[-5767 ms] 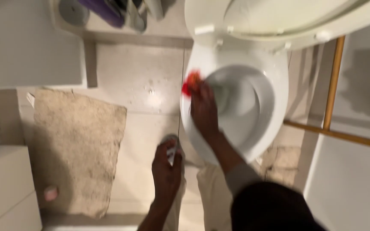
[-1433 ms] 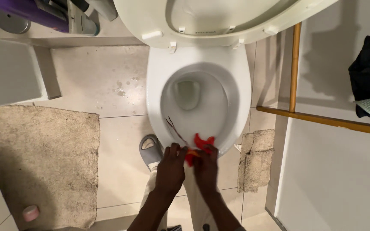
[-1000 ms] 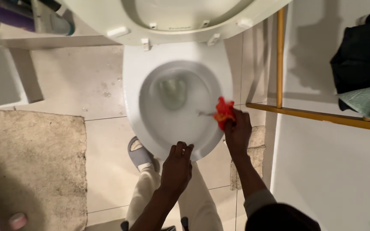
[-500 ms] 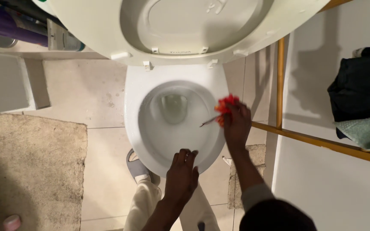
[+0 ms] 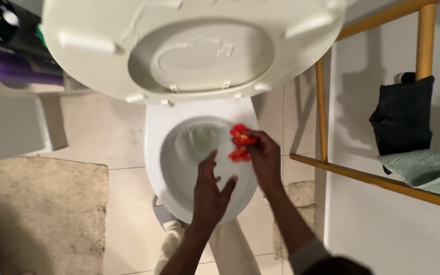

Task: Cleaning a toilet and surrounding bathroom surfaces using cleaning agents and cloths.

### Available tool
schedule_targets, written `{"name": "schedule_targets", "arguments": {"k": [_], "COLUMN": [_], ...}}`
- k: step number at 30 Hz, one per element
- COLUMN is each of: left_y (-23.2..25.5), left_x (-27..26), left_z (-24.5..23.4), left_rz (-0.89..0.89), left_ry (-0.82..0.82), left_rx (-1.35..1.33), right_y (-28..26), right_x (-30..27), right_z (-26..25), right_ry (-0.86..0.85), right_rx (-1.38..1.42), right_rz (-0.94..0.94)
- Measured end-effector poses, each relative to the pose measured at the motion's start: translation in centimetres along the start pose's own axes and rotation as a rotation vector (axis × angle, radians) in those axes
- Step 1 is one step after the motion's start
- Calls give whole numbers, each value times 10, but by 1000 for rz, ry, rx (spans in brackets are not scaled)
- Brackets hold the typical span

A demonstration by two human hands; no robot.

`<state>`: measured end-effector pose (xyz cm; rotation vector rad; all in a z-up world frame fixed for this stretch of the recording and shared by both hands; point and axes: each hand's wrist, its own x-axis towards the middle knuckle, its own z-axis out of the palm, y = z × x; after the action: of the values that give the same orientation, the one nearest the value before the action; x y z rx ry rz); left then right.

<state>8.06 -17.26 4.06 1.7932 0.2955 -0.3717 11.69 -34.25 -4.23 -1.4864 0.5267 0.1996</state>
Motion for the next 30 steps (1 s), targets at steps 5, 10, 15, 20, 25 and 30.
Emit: {"name": "schedule_targets", "arguments": {"k": [5,10,15,20,25,30], "left_y": [34,94,188,262,298,289], "left_x": [28,25,22,37,77,104], "left_z": [-4,-14,-38,-78,-138,-155], "left_rz": [31,46,580,833,967,799], "left_ry": [23,-37,-37,-30,122,-196], "left_rx": [-45,271,522,584,733,667], "right_y": [-20,-64,-153,-132,-209,-268], "right_x": [-48,-48,-12,52,30,-5], "right_z": [36,49,42,67,97,122], "right_ry": [112,128,311,460,534,722], "right_rx": [672,903,825,775,823,350], "right_rz": [98,227,-231,-516,-515,-558]}}
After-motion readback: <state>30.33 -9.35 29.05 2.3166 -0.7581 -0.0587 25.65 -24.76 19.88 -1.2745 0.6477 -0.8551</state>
